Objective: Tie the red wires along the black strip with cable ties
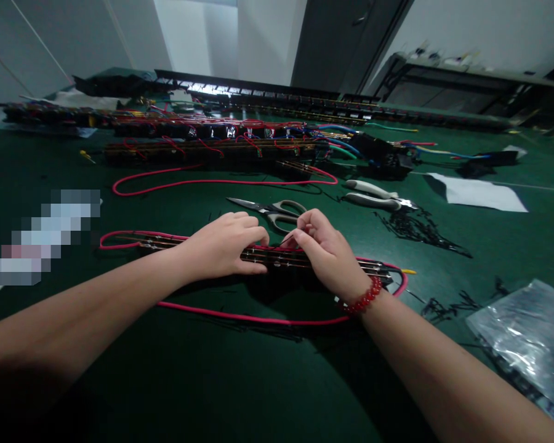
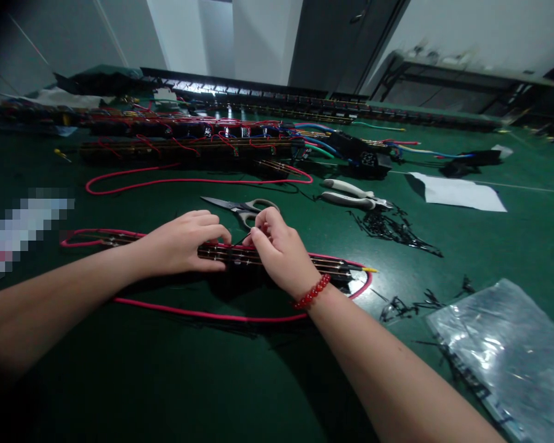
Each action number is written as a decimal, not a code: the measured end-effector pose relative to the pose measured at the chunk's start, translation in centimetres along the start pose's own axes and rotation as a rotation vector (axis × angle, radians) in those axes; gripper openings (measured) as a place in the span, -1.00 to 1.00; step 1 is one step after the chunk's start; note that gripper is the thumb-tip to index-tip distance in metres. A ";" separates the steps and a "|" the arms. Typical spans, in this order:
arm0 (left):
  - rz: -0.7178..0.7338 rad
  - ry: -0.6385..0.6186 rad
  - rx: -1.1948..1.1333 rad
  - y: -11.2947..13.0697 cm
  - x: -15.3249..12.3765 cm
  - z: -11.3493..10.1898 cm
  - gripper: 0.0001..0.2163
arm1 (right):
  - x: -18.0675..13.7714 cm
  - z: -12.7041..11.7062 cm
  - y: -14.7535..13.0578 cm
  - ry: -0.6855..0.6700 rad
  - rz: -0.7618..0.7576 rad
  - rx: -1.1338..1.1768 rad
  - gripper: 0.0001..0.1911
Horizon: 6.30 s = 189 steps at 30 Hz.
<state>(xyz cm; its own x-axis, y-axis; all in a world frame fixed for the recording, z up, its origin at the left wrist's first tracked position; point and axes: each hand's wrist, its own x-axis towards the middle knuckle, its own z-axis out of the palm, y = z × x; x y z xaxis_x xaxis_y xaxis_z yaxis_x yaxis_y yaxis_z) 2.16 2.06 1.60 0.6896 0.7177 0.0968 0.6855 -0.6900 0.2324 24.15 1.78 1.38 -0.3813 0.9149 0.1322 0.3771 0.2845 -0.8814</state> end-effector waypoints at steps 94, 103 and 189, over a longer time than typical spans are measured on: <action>-0.208 0.122 -0.547 0.7 0.1 -0.3 -0.73 | -0.4 1.1 -0.1 -0.042 -0.409 -0.423 -0.91; -0.231 0.192 -0.378 1.3 0.1 0.8 -0.89 | -0.3 1.2 -0.1 -0.001 -0.388 -0.438 -0.92; -0.113 0.248 -0.346 1.0 0.0 1.3 -0.83 | 0.0 1.2 0.3 0.022 -0.214 -0.472 -0.91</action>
<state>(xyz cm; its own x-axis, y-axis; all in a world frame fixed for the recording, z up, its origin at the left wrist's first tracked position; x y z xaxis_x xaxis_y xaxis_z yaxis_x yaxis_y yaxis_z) 3.15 1.30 0.55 0.5087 0.8168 0.2722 0.6054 -0.5641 0.5615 23.25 1.49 0.54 -0.4761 0.8262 0.3012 0.6337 0.5598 -0.5339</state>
